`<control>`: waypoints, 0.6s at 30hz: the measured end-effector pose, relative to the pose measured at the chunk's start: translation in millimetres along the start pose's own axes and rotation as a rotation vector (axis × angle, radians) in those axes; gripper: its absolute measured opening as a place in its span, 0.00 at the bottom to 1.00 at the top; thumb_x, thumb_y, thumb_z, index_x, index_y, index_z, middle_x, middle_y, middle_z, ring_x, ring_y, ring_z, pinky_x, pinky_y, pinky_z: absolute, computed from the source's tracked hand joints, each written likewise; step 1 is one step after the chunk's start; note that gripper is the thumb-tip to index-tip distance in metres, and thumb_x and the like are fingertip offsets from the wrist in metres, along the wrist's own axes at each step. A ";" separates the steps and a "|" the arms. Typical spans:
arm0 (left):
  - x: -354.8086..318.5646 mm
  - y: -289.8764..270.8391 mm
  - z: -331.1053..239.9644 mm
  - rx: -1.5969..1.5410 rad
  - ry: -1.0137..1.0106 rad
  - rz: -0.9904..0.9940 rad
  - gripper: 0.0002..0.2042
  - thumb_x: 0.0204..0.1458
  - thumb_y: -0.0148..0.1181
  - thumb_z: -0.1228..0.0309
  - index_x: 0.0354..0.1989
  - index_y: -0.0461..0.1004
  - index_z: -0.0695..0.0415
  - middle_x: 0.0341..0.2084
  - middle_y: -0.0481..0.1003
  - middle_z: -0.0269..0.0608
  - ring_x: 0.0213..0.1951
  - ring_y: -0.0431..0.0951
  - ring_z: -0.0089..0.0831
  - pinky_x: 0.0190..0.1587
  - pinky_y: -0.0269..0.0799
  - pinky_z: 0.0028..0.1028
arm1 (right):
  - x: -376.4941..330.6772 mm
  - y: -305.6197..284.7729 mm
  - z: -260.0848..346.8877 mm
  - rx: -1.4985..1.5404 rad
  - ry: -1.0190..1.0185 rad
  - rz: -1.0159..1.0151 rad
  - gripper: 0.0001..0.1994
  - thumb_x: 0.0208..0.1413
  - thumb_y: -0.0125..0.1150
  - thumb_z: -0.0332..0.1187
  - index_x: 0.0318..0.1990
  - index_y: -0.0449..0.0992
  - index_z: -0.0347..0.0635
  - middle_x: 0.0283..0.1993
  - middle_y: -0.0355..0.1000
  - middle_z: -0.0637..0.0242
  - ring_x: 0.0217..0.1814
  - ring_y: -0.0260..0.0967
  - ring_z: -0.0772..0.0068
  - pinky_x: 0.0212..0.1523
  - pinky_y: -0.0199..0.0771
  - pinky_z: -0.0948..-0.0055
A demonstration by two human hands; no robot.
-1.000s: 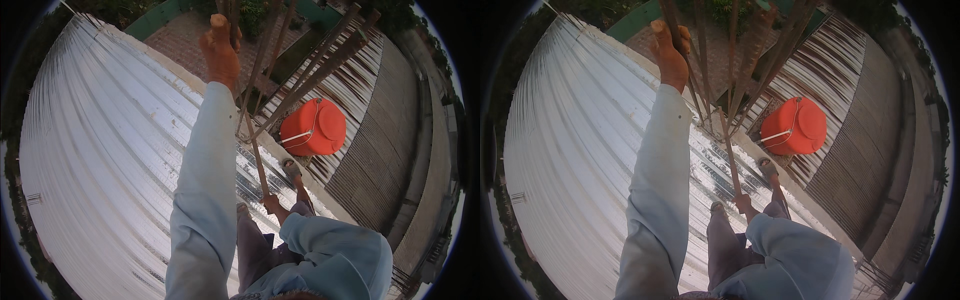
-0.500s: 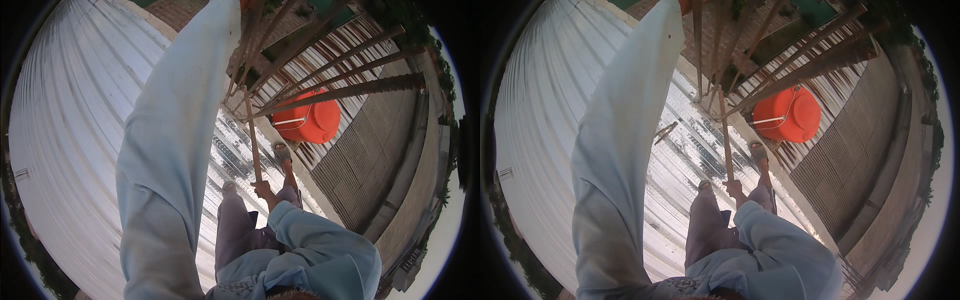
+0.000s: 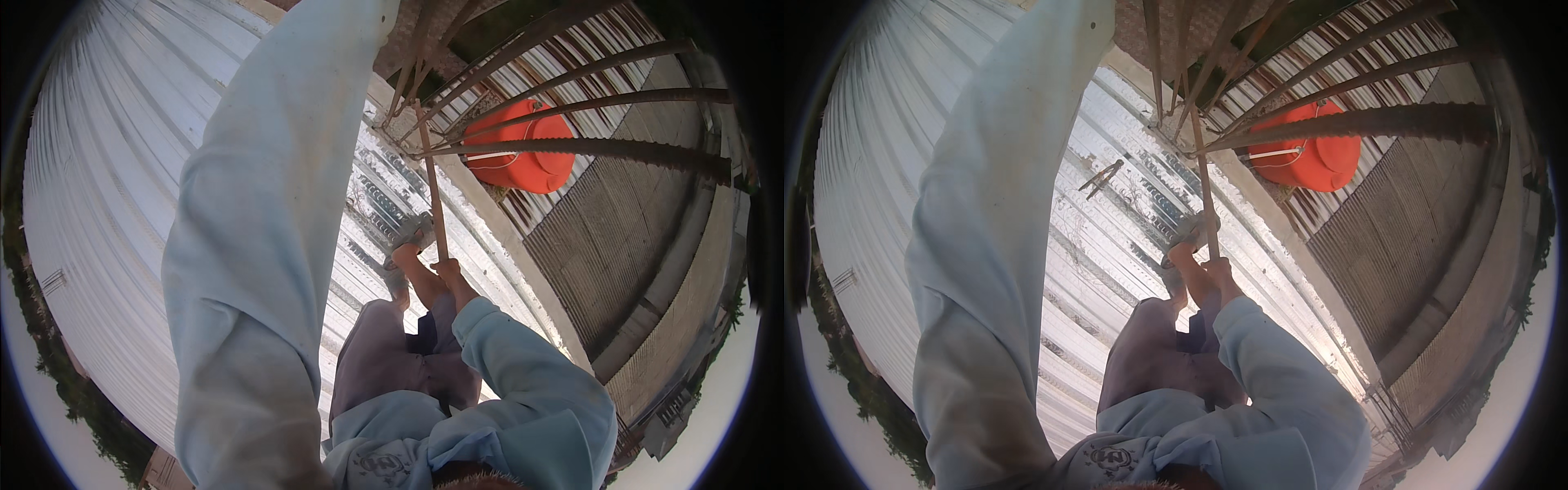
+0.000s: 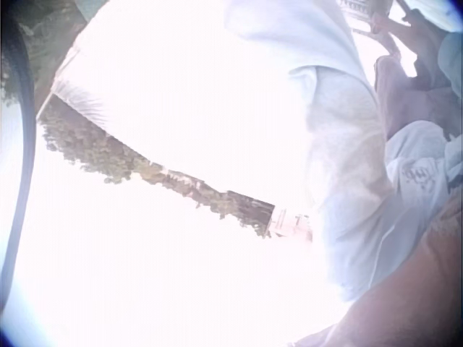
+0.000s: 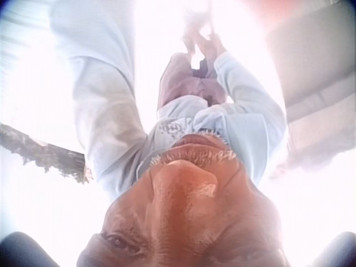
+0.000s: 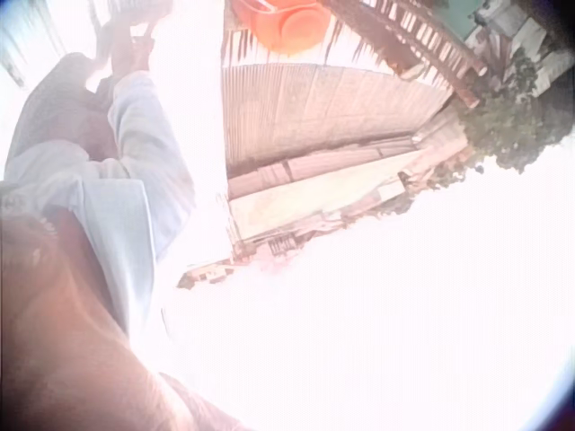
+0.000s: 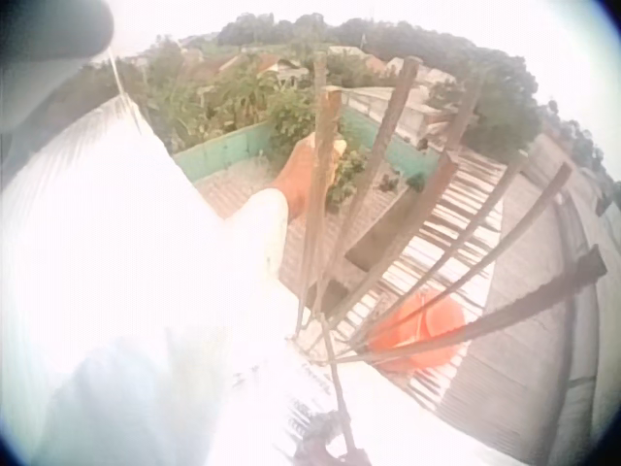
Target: The person assembles a metal frame on a corrugated metal roof, using a hammer to secure components and a tape measure to check dimensions. The person handles metal rods and a hammer, then measures sections of the roof.
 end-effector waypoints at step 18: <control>14.1 9.2 7.3 -0.015 0.088 -0.014 0.26 0.61 0.51 0.50 0.54 0.69 0.62 0.49 0.75 0.54 0.52 0.75 0.49 0.53 0.69 0.43 | 12.3 -15.9 -10.4 -0.105 0.110 -0.025 0.19 0.47 0.73 0.39 0.39 0.80 0.31 0.29 0.79 0.56 0.29 0.79 0.63 0.28 0.79 0.61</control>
Point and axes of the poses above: each hand's wrist, its own x-axis towards the middle knuckle, its own y-axis out of the palm, z = x × y, the point moved 3 cm from there along x, towards the middle knuckle
